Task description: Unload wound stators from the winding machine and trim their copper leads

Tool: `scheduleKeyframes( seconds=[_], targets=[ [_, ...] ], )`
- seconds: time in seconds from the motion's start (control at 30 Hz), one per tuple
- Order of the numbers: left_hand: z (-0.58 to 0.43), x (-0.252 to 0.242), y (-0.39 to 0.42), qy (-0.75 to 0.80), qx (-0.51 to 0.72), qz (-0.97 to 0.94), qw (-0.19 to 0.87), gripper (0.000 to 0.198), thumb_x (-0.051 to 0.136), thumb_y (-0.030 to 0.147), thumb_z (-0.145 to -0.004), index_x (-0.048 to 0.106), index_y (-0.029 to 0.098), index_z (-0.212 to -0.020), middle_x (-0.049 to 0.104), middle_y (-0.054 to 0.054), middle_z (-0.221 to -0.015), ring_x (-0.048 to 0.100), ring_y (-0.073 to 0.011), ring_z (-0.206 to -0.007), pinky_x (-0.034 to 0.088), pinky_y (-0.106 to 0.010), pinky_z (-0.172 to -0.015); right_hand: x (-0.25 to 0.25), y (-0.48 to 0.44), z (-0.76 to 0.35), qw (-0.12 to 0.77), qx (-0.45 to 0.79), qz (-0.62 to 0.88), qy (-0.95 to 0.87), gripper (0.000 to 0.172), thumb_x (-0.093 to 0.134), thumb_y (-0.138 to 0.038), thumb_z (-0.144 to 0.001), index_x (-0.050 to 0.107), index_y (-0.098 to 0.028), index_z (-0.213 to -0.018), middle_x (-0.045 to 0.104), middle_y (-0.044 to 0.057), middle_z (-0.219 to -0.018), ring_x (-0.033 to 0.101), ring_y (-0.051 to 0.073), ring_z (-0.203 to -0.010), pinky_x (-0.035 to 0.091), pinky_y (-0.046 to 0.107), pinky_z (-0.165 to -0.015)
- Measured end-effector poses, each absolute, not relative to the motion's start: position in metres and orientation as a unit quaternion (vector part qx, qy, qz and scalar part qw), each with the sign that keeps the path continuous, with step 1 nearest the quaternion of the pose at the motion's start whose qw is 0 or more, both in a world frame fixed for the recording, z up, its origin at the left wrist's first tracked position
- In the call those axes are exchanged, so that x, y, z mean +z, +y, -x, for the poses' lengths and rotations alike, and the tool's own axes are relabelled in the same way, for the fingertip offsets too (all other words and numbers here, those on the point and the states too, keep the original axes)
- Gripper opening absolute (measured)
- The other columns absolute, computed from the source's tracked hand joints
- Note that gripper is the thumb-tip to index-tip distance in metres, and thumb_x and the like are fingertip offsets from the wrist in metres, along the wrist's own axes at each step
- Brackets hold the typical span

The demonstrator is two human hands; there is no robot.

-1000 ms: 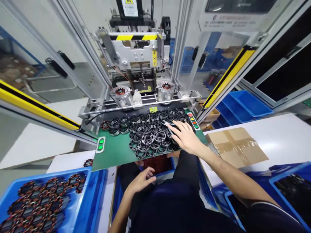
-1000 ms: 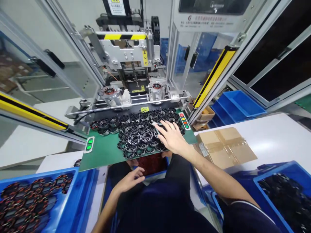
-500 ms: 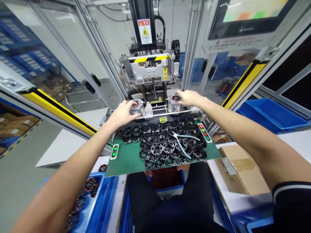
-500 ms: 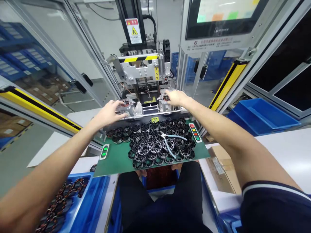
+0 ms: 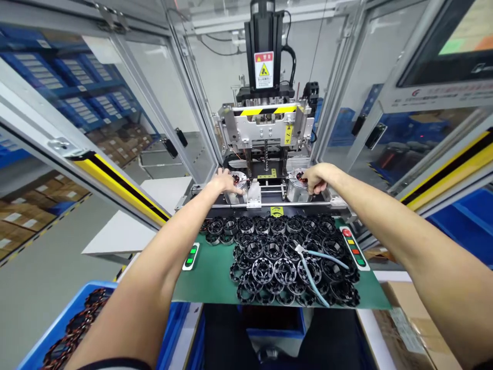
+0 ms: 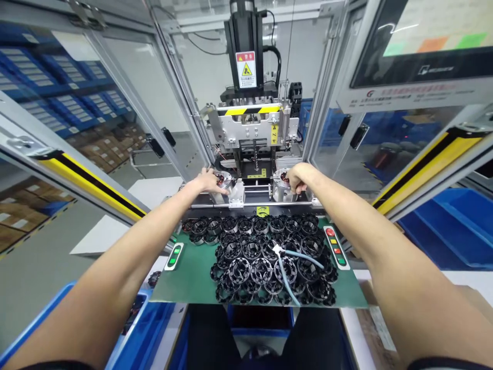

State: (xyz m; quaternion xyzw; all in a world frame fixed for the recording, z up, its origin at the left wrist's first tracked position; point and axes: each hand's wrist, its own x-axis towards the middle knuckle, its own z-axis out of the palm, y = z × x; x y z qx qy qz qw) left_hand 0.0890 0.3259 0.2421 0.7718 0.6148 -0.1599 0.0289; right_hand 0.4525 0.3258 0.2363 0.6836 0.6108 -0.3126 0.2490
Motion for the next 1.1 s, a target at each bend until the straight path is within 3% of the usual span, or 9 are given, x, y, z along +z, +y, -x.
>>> scheduleKeyframes(
  seconds=[0.17, 0.3, 0.47, 0.57, 0.67, 0.8, 0.9, 0.97, 1.1],
  targets=[
    [-0.094, 0.276, 0.332, 0.614, -0.182, -0.767, 0.033, 0.068, 0.078, 0.064, -0.102, 0.069, 0.020, -0.153, 0.053, -0.018, -0.176, 0.043, -0.0437, -0.167, 0.040, -0.072, -0.135, 0.233, 0.330, -0.448, 0.267, -0.313, -0.682, 0.604, 0.046, 0.078, -0.045, -0.109, 0.070, -0.020, -0.146, 0.072, 0.013, -0.146, 0.075, 0.028, -0.125, 0.068, 0.052, -0.104],
    [-0.076, 0.340, 0.333, 0.606, -0.136, -0.784, 0.001, 0.086, 0.063, 0.079, -0.103, 0.073, 0.008, -0.150, 0.043, -0.028, -0.178, 0.031, -0.0547, -0.169, 0.039, -0.072, -0.134, 0.233, 0.328, -0.446, 0.277, -0.313, -0.680, 0.602, 0.046, 0.078, -0.045, -0.109, 0.070, -0.020, -0.146, 0.073, 0.013, -0.146, 0.075, 0.028, -0.124, 0.069, 0.051, -0.104],
    [-0.044, 0.383, 0.284, 0.531, -0.087, -0.843, -0.007, 0.066, 0.063, 0.069, -0.103, 0.085, 0.010, -0.123, 0.057, -0.021, -0.159, 0.043, -0.0482, -0.156, 0.036, -0.059, -0.135, 0.249, 0.319, -0.435, 0.285, -0.316, -0.679, 0.598, 0.044, 0.078, -0.045, -0.109, 0.071, -0.019, -0.144, 0.074, 0.012, -0.142, 0.076, 0.027, -0.120, 0.070, 0.048, -0.100],
    [-0.020, 0.352, 0.216, 0.476, -0.094, -0.874, 0.035, 0.053, 0.071, 0.066, -0.099, 0.088, 0.017, -0.111, 0.061, -0.017, -0.158, 0.050, -0.0413, -0.149, 0.038, -0.053, -0.134, 0.274, 0.311, -0.426, 0.281, -0.304, -0.689, 0.595, 0.042, 0.079, -0.043, -0.109, 0.072, -0.019, -0.142, 0.075, 0.011, -0.140, 0.077, 0.026, -0.118, 0.070, 0.047, -0.099],
    [0.014, 0.291, 0.143, 0.448, -0.107, -0.882, 0.102, 0.041, 0.073, 0.058, -0.101, 0.089, 0.023, -0.115, 0.065, -0.014, -0.158, 0.055, -0.0373, -0.148, 0.046, -0.048, -0.129, 0.310, 0.301, -0.425, 0.266, -0.285, -0.695, 0.605, 0.038, 0.078, -0.044, -0.109, 0.073, -0.018, -0.137, 0.077, 0.010, -0.132, 0.077, 0.023, -0.109, 0.070, 0.043, -0.093],
    [0.060, 0.206, 0.075, 0.465, -0.114, -0.861, 0.174, 0.033, 0.075, 0.050, -0.102, 0.088, 0.020, -0.100, 0.070, -0.014, -0.148, 0.063, -0.0339, -0.138, 0.051, -0.046, -0.124, 0.355, 0.272, -0.418, 0.235, -0.241, -0.678, 0.653, 0.041, 0.063, -0.049, -0.118, 0.069, -0.016, -0.141, 0.080, 0.007, -0.109, 0.074, 0.016, -0.080, 0.066, 0.033, -0.075],
    [0.076, 0.156, 0.058, 0.501, -0.100, -0.839, 0.189, 0.038, 0.069, 0.048, -0.108, 0.084, 0.016, -0.094, 0.073, -0.017, -0.134, 0.066, -0.0324, -0.128, 0.055, -0.048, -0.118, 0.373, 0.235, -0.389, 0.231, -0.213, -0.633, 0.708, 0.049, 0.046, -0.046, -0.123, 0.065, -0.007, -0.146, 0.081, 0.014, -0.089, 0.073, 0.019, -0.062, 0.059, 0.034, -0.066],
    [0.077, 0.134, 0.058, 0.519, -0.092, -0.829, 0.188, 0.034, 0.071, 0.045, -0.108, 0.080, 0.014, -0.097, 0.074, -0.015, -0.129, 0.068, -0.0304, -0.127, 0.056, -0.050, -0.117, 0.372, 0.208, -0.355, 0.237, -0.207, -0.580, 0.751, 0.051, 0.050, -0.049, -0.121, 0.068, -0.008, -0.145, 0.083, 0.016, -0.085, 0.074, 0.022, -0.060, 0.058, 0.035, -0.064],
    [0.070, 0.113, 0.060, 0.534, -0.094, -0.822, 0.174, 0.034, 0.077, 0.048, -0.108, 0.076, 0.016, -0.117, 0.076, -0.011, -0.131, 0.071, -0.0280, -0.128, 0.059, -0.053, -0.116, 0.338, 0.163, -0.260, 0.258, -0.216, -0.446, 0.829, 0.045, 0.061, -0.054, -0.115, 0.077, -0.019, -0.141, 0.085, 0.007, -0.084, 0.080, 0.024, -0.068, 0.062, 0.036, -0.072]
  ],
)
